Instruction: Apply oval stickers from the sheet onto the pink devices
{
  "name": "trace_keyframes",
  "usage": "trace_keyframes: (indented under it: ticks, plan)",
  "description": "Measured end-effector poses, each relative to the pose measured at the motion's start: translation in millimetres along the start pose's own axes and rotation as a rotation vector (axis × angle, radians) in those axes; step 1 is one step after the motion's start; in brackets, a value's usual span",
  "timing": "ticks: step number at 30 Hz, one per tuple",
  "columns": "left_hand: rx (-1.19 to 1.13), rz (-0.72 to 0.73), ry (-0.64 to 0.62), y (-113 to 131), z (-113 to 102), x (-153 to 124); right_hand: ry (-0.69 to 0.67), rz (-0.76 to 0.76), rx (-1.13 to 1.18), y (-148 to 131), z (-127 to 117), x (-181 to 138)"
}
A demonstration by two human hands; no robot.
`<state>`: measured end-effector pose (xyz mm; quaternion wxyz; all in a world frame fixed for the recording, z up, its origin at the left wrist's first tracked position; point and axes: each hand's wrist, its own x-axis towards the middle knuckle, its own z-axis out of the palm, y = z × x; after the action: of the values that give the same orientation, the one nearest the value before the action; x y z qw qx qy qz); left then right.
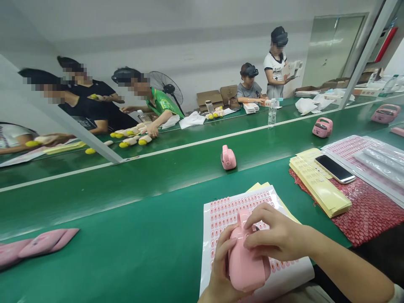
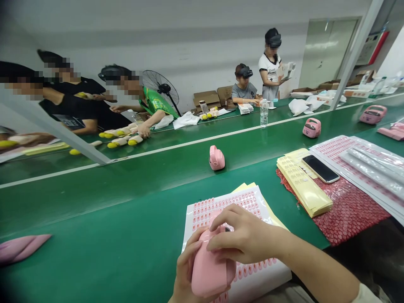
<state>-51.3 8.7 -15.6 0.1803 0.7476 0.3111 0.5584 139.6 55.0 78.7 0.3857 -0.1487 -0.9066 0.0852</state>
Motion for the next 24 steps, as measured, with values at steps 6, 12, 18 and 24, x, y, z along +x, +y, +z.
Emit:
trace_keyframes:
  ticks: [6, 12, 18, 24]
  plan:
    - [-0.234, -0.111, -0.052, 2, 5, -2, -0.187, -0.01, 0.219, 8, -6, 8]
    - [-0.372, -0.152, -0.045, 4, 11, -6, -0.256, 0.006, 0.415, 15, -7, 12]
    - [-0.409, -0.131, -0.099, 6, 12, -2, -0.259, 0.021, 0.513, 14, -11, 17]
    - [-0.383, -0.153, -0.094, 12, 16, 1, -0.291, 0.037, 0.538, 14, -15, 16]
